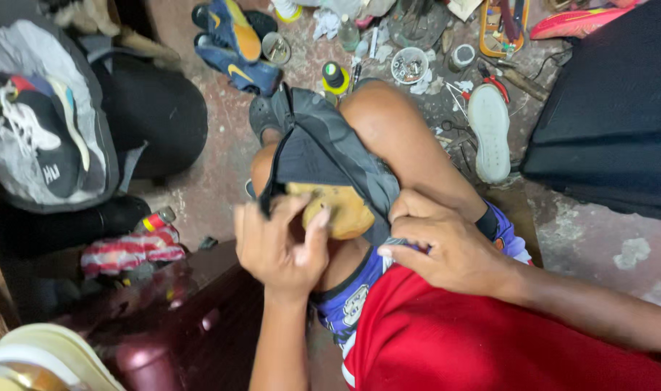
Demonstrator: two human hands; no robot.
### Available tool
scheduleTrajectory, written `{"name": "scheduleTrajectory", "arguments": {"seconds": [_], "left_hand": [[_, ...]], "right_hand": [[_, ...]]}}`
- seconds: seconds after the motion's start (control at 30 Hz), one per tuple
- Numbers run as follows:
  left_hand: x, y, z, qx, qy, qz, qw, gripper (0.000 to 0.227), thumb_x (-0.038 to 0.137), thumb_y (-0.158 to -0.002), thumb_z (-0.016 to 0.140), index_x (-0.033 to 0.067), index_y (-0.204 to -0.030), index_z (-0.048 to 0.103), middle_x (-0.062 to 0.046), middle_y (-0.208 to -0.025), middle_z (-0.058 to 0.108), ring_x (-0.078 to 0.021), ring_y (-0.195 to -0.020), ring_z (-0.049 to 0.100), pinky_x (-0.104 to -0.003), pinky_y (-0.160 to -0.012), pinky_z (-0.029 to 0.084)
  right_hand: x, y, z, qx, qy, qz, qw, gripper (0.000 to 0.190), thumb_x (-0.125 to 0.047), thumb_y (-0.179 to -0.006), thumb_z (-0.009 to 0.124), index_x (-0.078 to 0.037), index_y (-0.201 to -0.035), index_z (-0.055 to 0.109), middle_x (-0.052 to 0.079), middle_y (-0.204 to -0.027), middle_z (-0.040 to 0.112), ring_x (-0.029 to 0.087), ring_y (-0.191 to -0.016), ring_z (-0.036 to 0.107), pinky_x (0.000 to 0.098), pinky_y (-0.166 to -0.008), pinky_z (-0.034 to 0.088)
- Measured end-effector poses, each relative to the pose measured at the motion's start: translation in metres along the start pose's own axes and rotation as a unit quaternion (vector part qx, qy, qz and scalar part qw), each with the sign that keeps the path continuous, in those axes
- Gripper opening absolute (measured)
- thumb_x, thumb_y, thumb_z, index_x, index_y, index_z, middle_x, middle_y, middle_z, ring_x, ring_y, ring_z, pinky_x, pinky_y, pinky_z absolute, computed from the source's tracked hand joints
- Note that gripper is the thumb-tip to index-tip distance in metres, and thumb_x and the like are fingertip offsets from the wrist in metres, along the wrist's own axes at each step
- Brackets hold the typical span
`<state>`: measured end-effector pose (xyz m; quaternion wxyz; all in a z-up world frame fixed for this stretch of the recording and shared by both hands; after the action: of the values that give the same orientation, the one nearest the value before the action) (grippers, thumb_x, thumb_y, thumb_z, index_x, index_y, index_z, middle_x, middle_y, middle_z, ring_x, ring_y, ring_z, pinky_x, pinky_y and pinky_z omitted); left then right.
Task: The person wipes a wooden shoe last with a white cloth, then picks up a black sneaker and inserts the last into it. The person repeatedly adjusts and presses the shoe around the last to shape it.
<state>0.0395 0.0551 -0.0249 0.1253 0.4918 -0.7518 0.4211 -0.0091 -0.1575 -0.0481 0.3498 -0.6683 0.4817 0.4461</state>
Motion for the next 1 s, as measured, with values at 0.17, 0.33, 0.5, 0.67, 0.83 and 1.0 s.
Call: {"name": "scheduleTrajectory", "arguments": {"seconds": [0.17, 0.33, 0.5, 0.67, 0.83, 1.0], "left_hand": [[0.003, -0.022, 0.012, 0.030, -0.085, 0.203, 0.975, 0.027, 0.037, -0.085, 0.078, 0.0135, -0.095, 0.070, -0.004, -0.090, 0.063, -0.0247, -0.082, 0.058, -0.040, -0.076, 0.041], [0.032, -0.039, 0.012, -0.194, -0.130, 0.253, 0.939, 0.025, 0.034, -0.093, 0.080, 0.0166, -0.082, 0.067, -0.003, -0.083, 0.060, -0.0241, -0.079, 0.056, -0.041, -0.071, 0.038], [0.039, -0.064, 0.016, -0.227, -0.012, 0.259, 0.939, 0.039, 0.042, -0.092, 0.069, 0.0089, -0.112, 0.067, -0.015, -0.122, 0.067, -0.0343, -0.114, 0.060, -0.047, -0.100, 0.042], [0.012, -0.074, 0.018, -0.324, 0.142, 0.037, 0.935, 0.058, 0.051, -0.103, 0.043, 0.0093, -0.138, 0.064, -0.013, -0.139, 0.067, -0.0344, -0.138, 0.061, -0.043, -0.117, 0.044], [0.016, -0.031, 0.028, -0.307, 0.196, -0.016, 0.931, 0.071, 0.062, -0.106, 0.030, 0.0060, -0.135, 0.063, -0.014, -0.142, 0.066, -0.0346, -0.138, 0.061, -0.043, -0.112, 0.044], [0.030, -0.001, 0.059, -0.236, 0.257, -0.065, 0.935, 0.077, 0.064, -0.110, 0.020, 0.0055, -0.127, 0.067, -0.014, -0.134, 0.069, -0.0354, -0.139, 0.061, -0.045, -0.122, 0.042]], "right_hand": [[0.011, 0.002, -0.006, 0.006, -0.004, 0.066, 0.998, 0.027, -0.016, -0.080, 0.079, 0.000, -0.073, 0.058, 0.010, -0.085, 0.052, 0.020, -0.067, 0.053, 0.0329, -0.059, 0.043], [0.008, 0.004, -0.006, 0.031, 0.068, 0.028, 0.997, 0.030, -0.017, -0.085, 0.077, 0.001, -0.073, 0.056, 0.010, -0.086, 0.051, 0.022, -0.076, 0.054, 0.0335, -0.065, 0.045], [0.018, -0.002, -0.001, 0.040, -0.027, -0.018, 0.999, 0.015, -0.010, -0.089, 0.067, 0.004, -0.085, 0.062, 0.010, -0.087, 0.050, 0.021, -0.079, 0.052, 0.0356, -0.066, 0.044], [0.030, -0.033, -0.007, -0.073, -0.136, 0.100, 0.983, 0.020, -0.012, -0.095, 0.060, 0.002, -0.081, 0.061, 0.005, -0.084, 0.057, 0.015, -0.074, 0.064, 0.0337, -0.064, 0.053], [0.005, -0.044, -0.043, -0.066, -0.003, -0.176, 0.982, 0.016, -0.008, -0.092, 0.060, 0.002, -0.080, 0.057, 0.016, -0.106, 0.060, 0.029, -0.102, 0.062, 0.0422, -0.081, 0.052], [-0.002, -0.024, -0.061, -0.115, 0.223, -0.051, 0.967, 0.017, -0.022, -0.083, 0.069, -0.005, -0.082, 0.066, 0.011, -0.088, 0.056, 0.028, -0.083, 0.063, 0.0447, -0.062, 0.051]]}}
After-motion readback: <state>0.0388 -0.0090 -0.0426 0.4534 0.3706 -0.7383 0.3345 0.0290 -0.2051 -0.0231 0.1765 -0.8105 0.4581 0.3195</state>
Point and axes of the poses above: each hand's wrist, its own y-axis away from the middle knuckle, its own z-axis out of the palm, x = y × z, the point moved 2 cm from there along -y, towards the middle knuckle
